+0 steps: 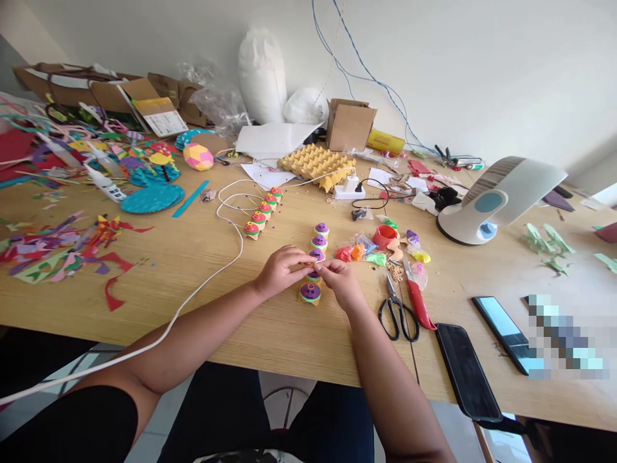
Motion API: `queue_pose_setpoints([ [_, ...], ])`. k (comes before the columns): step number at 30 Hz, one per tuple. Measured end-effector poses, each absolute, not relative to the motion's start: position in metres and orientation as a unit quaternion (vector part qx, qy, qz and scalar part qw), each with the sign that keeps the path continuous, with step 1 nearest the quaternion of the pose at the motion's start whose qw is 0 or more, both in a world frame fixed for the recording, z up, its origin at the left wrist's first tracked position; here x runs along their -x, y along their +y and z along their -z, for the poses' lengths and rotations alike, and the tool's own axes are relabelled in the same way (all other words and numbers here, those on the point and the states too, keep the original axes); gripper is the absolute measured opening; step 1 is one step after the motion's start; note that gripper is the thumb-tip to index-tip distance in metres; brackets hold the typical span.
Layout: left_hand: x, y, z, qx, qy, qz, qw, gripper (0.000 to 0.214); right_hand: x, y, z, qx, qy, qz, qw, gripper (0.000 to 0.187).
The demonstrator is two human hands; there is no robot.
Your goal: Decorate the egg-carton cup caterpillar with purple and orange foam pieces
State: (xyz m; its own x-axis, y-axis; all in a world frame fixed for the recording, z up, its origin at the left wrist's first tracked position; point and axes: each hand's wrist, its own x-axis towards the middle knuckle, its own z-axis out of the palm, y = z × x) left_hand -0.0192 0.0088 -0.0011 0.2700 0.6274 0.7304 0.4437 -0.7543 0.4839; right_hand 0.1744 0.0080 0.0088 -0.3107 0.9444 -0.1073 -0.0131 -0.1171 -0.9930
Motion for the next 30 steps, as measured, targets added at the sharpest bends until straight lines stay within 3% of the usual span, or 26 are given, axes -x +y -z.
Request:
queue_pose_setpoints([
  [23,0.0187,0.0083,0.0004,-0.795,0.331,-0.502,0.081,0.010,-0.1729,0.0060,-0.0138,0.440,-0.537,-0.598,0.400,0.038],
  [30,0.0204,0.0077,-0.0015,-0.794,0.321,-0.511,0.068,0.010,-0.1742,0.0068,-0.0106,0.408,-0.513,-0.657,0.372,0.040],
])
